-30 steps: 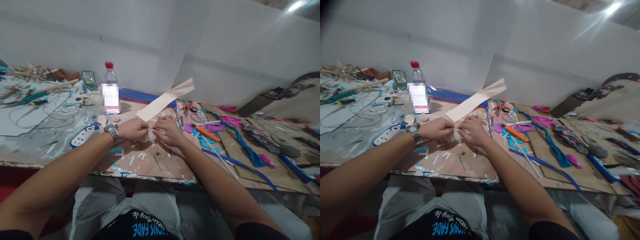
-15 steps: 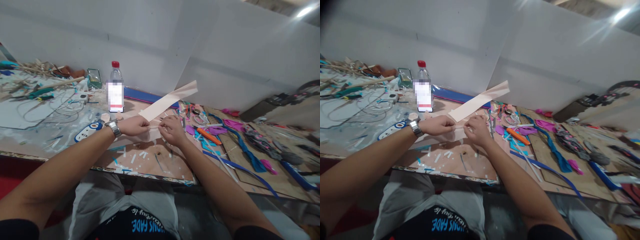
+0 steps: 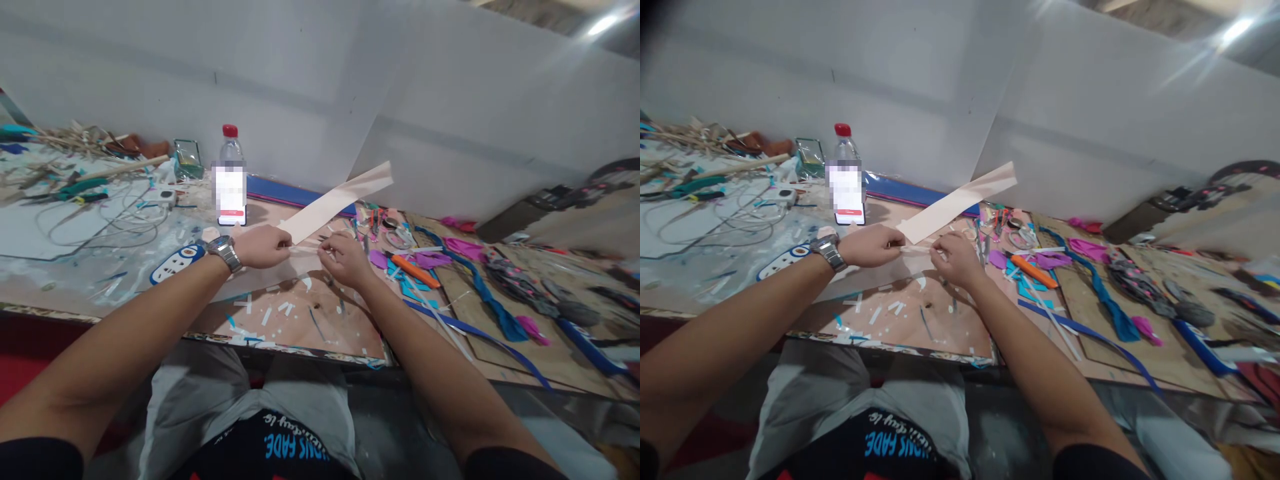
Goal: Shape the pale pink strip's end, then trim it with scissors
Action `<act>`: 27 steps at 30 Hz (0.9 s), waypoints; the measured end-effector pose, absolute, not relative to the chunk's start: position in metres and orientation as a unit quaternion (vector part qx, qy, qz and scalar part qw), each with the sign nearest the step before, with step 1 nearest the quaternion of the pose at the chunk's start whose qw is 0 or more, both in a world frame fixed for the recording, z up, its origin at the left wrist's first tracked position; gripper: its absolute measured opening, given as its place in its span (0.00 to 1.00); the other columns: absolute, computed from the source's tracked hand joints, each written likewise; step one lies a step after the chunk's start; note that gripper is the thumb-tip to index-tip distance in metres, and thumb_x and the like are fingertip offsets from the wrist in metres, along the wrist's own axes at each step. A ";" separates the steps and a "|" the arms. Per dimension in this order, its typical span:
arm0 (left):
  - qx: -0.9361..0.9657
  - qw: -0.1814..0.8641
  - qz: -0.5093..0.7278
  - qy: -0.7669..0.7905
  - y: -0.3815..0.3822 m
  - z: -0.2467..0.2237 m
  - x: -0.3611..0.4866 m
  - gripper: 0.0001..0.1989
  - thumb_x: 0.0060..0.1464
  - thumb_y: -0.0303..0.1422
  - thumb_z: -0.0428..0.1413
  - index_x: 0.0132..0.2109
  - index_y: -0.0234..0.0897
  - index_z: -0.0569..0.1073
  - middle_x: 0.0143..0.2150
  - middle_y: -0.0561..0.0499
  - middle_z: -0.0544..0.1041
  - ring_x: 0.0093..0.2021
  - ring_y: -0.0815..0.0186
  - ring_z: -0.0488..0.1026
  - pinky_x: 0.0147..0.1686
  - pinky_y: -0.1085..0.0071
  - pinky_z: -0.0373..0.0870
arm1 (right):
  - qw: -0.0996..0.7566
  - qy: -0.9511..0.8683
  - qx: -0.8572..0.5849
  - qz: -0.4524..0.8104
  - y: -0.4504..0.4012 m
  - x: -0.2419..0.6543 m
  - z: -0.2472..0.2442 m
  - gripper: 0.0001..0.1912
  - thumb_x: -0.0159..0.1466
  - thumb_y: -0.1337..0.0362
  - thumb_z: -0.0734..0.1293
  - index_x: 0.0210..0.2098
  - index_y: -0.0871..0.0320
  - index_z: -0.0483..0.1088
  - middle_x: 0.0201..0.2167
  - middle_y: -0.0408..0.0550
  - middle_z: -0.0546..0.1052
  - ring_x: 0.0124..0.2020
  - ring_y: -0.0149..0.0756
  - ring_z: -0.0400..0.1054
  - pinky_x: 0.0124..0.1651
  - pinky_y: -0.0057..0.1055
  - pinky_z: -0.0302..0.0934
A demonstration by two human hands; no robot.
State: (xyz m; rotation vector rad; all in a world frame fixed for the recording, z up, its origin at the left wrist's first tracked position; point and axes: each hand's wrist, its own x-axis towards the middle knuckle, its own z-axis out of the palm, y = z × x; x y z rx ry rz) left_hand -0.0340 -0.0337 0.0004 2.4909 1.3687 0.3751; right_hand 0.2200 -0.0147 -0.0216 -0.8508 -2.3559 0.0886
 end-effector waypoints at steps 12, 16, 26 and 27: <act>0.886 0.208 0.149 0.385 -0.037 -0.008 -0.022 0.18 0.65 0.41 0.47 0.38 0.34 0.76 0.34 0.47 0.78 0.32 0.64 0.69 0.32 0.69 0.55 | 0.278 -0.912 -0.288 0.089 -0.032 0.207 -0.018 0.10 0.68 0.62 0.64 0.31 0.56 0.74 0.27 0.47 0.78 0.32 0.39 0.69 0.46 0.39 0.61; 0.884 0.227 0.137 0.386 -0.033 -0.006 -0.026 0.19 0.64 0.42 0.48 0.35 0.34 0.75 0.33 0.47 0.77 0.31 0.65 0.68 0.32 0.69 0.56 | 0.268 -0.910 -0.306 0.080 -0.030 0.209 -0.018 0.10 0.66 0.63 0.65 0.30 0.56 0.74 0.27 0.48 0.78 0.33 0.40 0.69 0.46 0.40 0.61; 0.879 0.265 0.150 0.367 -0.033 -0.011 -0.024 0.20 0.65 0.45 0.48 0.36 0.34 0.76 0.31 0.49 0.76 0.31 0.65 0.69 0.33 0.69 0.57 | 0.266 -0.917 -0.284 0.089 -0.033 0.206 -0.019 0.12 0.68 0.61 0.64 0.31 0.56 0.74 0.26 0.47 0.78 0.31 0.38 0.68 0.47 0.39 0.60; 0.880 0.263 0.152 0.365 -0.033 -0.012 -0.024 0.21 0.65 0.45 0.47 0.36 0.34 0.76 0.31 0.49 0.76 0.31 0.65 0.68 0.33 0.69 0.57 | 0.264 -0.918 -0.283 0.091 -0.033 0.206 -0.019 0.12 0.69 0.61 0.64 0.31 0.56 0.75 0.27 0.46 0.78 0.31 0.38 0.69 0.47 0.39 0.59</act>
